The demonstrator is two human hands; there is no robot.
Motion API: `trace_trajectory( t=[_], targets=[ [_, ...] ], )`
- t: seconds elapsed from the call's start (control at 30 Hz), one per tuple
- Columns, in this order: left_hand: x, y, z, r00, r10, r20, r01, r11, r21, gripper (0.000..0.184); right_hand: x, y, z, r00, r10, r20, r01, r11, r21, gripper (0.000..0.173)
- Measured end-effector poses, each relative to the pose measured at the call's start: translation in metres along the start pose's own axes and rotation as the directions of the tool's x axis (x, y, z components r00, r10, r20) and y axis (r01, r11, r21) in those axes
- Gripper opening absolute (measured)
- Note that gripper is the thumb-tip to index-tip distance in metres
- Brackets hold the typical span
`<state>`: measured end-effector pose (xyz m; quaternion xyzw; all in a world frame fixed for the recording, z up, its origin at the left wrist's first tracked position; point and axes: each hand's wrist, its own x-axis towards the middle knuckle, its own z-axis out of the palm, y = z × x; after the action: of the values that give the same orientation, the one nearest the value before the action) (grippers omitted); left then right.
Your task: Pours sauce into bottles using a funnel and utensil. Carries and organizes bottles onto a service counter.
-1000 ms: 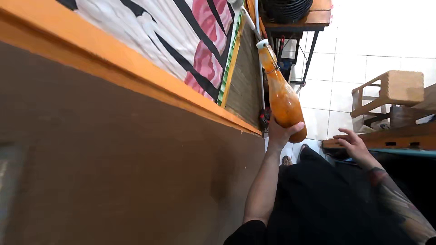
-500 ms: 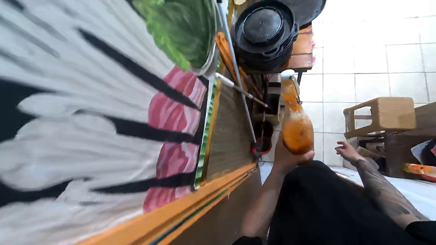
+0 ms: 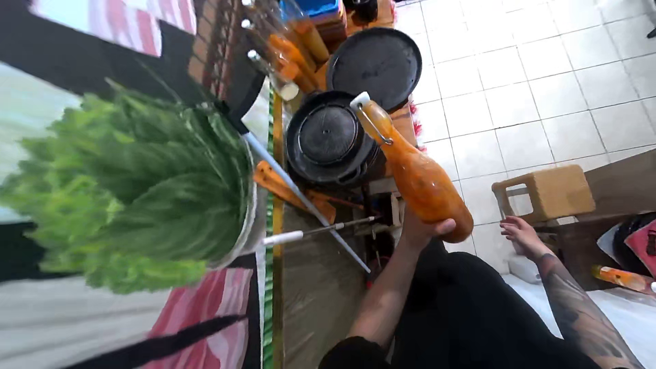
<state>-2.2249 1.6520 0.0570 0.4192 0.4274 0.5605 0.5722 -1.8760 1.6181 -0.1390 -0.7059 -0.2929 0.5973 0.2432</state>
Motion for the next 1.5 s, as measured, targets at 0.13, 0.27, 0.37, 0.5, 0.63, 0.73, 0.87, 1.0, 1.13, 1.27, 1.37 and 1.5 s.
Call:
trace_trajectory(
  t=[0.13, 0.27, 0.37, 0.5, 0.63, 0.73, 0.87, 1.0, 1.13, 1.27, 1.37, 1.5],
  targets=[
    [0.093, -0.003, 0.004, 0.999, -0.016, -0.034, 0.016, 1.0, 0.009, 0.09, 0.028, -0.044, -0.024, 0.988, 0.033, -0.15, -0.013, 0.991, 0.132, 0.049],
    [0.16, 0.006, 0.019, 0.998, -0.055, 0.024, 0.055, 0.998, 0.01, 0.092, 0.059, -0.062, -0.058, 0.985, 0.013, -0.173, -0.04, 0.988, -0.15, 0.048],
    [0.227, 0.015, 0.025, 0.993, -0.099, -0.064, 0.107, 0.984, 0.143, 0.093, 0.073, -0.077, -0.074, 0.967, 0.115, -0.228, -0.146, 0.982, -0.123, 0.05],
    [0.28, 0.015, 0.021, 0.999, 0.016, -0.04, -0.009, 0.984, 0.175, 0.106, 0.087, -0.124, -0.092, 0.941, 0.128, -0.312, -0.144, 0.989, -0.028, 0.049],
    [0.341, 0.012, 0.018, 0.973, 0.125, -0.193, -0.057, 0.944, 0.326, 0.108, 0.118, -0.137, -0.122, 0.943, 0.198, -0.266, -0.267, 0.93, -0.254, 0.053],
    [0.376, -0.001, 0.013, 0.943, 0.169, -0.285, -0.049, 0.923, 0.383, 0.116, 0.16, -0.159, -0.162, 0.963, 0.242, -0.116, -0.264, 0.766, -0.586, 0.052],
    [0.42, -0.025, 0.019, 0.83, 0.166, -0.533, 0.005, 0.952, 0.306, 0.112, 0.225, -0.223, -0.2, 0.936, 0.333, -0.116, -0.33, 0.711, -0.621, 0.049],
    [0.485, -0.054, 0.009, 0.588, 0.256, -0.768, -0.058, 0.96, 0.276, 0.102, 0.334, -0.273, -0.264, 0.984, 0.172, -0.04, -0.158, 0.755, -0.636, 0.05],
    [0.512, -0.065, -0.012, 0.339, 0.282, -0.898, 0.005, 0.954, 0.301, 0.115, 0.424, -0.348, -0.277, 0.998, 0.056, -0.036, -0.066, 0.819, -0.569, 0.048],
    [0.535, -0.046, -0.044, 0.156, 0.425, -0.892, 0.062, 0.896, 0.439, 0.112, 0.495, -0.445, -0.215, 0.994, -0.053, 0.099, 0.094, 0.871, -0.483, 0.049],
    [0.549, -0.036, -0.071, 0.029, 0.46, -0.887, 0.121, 0.88, 0.46, 0.116, 0.526, -0.516, -0.131, 0.942, -0.099, 0.321, 0.259, 0.823, -0.506, 0.048],
    [0.575, -0.029, -0.118, -0.17, 0.506, -0.846, 0.143, 0.862, 0.487, 0.116, 0.551, -0.588, -0.013, 0.778, -0.066, 0.625, 0.51, 0.647, -0.567, 0.045]
  ],
)
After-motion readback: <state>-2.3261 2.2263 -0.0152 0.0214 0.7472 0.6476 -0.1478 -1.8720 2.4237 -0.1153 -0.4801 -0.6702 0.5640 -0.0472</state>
